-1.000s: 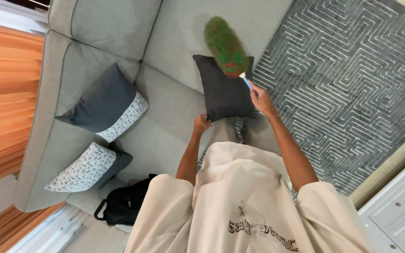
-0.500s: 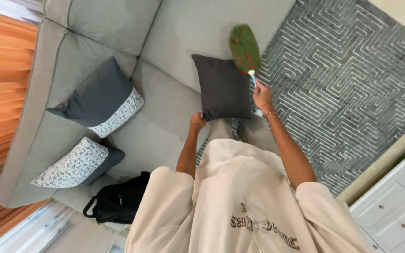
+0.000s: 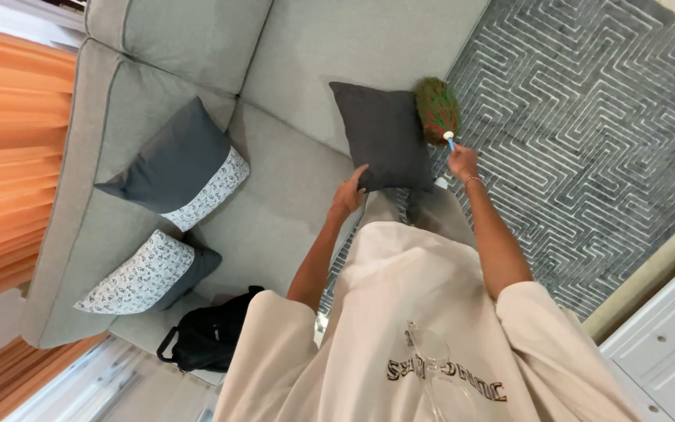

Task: Dusting and arranging several pillows on a large sectional couch.

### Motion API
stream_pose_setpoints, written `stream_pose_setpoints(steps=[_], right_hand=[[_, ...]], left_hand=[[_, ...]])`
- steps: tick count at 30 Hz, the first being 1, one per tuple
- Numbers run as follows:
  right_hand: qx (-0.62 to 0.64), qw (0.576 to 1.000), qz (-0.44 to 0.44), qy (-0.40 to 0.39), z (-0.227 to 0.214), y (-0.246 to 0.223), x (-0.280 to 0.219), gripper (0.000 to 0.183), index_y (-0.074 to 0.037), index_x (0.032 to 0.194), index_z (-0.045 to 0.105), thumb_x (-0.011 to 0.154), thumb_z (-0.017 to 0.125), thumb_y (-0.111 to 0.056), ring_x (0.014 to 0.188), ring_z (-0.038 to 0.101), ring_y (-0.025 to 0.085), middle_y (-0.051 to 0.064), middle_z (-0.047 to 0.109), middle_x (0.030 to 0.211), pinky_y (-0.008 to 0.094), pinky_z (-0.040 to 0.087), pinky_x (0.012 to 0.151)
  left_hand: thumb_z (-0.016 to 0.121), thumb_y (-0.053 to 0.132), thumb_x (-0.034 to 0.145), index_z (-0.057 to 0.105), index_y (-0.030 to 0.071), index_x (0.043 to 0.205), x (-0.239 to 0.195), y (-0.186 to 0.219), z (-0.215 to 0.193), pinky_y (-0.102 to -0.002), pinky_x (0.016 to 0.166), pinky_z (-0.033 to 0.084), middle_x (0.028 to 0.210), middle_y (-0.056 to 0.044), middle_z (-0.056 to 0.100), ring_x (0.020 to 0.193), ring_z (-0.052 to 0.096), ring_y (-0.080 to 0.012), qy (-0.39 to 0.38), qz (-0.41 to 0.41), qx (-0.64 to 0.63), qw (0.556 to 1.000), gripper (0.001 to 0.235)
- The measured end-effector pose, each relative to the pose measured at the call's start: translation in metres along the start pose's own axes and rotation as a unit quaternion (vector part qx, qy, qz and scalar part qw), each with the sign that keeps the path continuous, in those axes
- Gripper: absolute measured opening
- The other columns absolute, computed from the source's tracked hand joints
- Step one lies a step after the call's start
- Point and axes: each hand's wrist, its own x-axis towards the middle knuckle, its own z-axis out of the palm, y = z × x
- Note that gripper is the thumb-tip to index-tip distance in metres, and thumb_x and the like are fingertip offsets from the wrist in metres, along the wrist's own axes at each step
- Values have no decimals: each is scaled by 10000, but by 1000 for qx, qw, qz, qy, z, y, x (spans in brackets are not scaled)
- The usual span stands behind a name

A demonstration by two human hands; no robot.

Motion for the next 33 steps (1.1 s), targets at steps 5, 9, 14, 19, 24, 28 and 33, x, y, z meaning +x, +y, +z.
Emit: stream_pose_setpoints(steps=[5, 9, 14, 19, 24, 28, 33], right_hand=[[126, 982, 136, 21, -35, 45, -48, 343, -118, 1353, 684, 1039, 573, -202, 629, 640, 224, 114, 665, 789, 380, 493, 561], [317, 918, 233, 47, -81, 27, -96, 389, -133, 1454, 612, 1082, 520, -198, 530, 502, 103, -21, 541, 676, 301, 406, 461], [435, 852, 264, 127, -152, -5, -144, 435, -142, 1527, 505, 1093, 489, -182, 513, 441, 48, -55, 522, 698, 246, 350, 425], [459, 844, 220, 169, -181, -21, -164, 442, -112, 1545, 499, 1107, 479, -161, 524, 409, 37, -61, 466, 701, 239, 337, 430], [494, 833, 191, 161, -178, -43, -169, 459, -124, 1570, 462, 1116, 490, -177, 541, 380, 25, -74, 413, 708, 227, 312, 438], [543, 809, 191, 120, -165, -77, -139, 472, -145, 1569, 466, 1104, 505, -218, 533, 356, 22, -81, 394, 701, 213, 283, 437], [520, 830, 188, 78, -161, -121, -114, 477, -179, 1576, 456, 1107, 517, -238, 541, 375, 20, -83, 410, 704, 209, 288, 435]], left_hand=[[634, 71, 971, 614, 209, 1424, 20, 51, 0, -514, 936, 538, 1116, -201, 729, 1056, 668, -437, -115, 69, 4, 991, 474], [625, 7, 856, 553, 101, 1458, 63, 86, 11, -472, 994, 484, 1184, -182, 661, 1087, 593, -382, -95, 304, 2, 948, 614], [705, 253, 893, 754, 248, 1142, 152, 132, 40, -495, 854, 472, 1061, -91, 645, 1076, 601, -284, -84, 383, 239, 888, 254], [686, 276, 914, 722, 123, 987, 225, 172, 19, -502, 860, 493, 1065, -119, 666, 1062, 620, -338, 28, 386, 203, 899, 174], [633, 278, 985, 702, 85, 1010, 271, 174, -24, -517, 768, 520, 995, -164, 719, 905, 679, -388, 105, 279, 156, 942, 207], [641, 309, 984, 700, 85, 895, 262, 189, -73, -525, 667, 516, 806, -165, 710, 792, 672, -419, 164, 220, 103, 956, 249], [638, 322, 1011, 677, 64, 846, 249, 169, -74, -518, 636, 484, 732, -192, 654, 719, 650, -430, 158, 260, 57, 951, 309]])
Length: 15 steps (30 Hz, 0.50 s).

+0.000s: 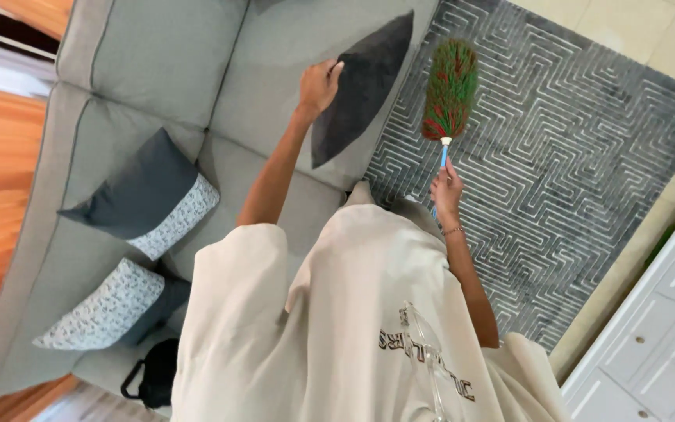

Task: Dusting and arranging several pillows on a large sectional couch.

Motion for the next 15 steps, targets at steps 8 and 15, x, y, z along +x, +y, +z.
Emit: stream_pose_setpoints(steps=[8, 15], right_hand=[[-87, 987, -101, -87, 54, 21, 40, 441, -155, 1537, 514, 1100, 524, -216, 529, 373, 24, -79, 443, 674, 225, 317, 453], [-288, 890, -305, -176, 117, -30, -27, 390, -109, 1485, 597, 1097, 553, -114, 625, 464, 123, 51, 575, 766, 321, 446, 560]], left_hand=[[556, 291, 1072, 596, 1, 1002, -62, -118, 49, -474, 761, 495, 886, -240, 609, 829, 595, -409, 120, -141, -76, 980, 301], [474, 269, 1076, 610, -9, 1122, -154, -149, 12, -440, 850, 508, 1009, -217, 687, 934, 655, -339, 199, -270, -128, 933, 313]])
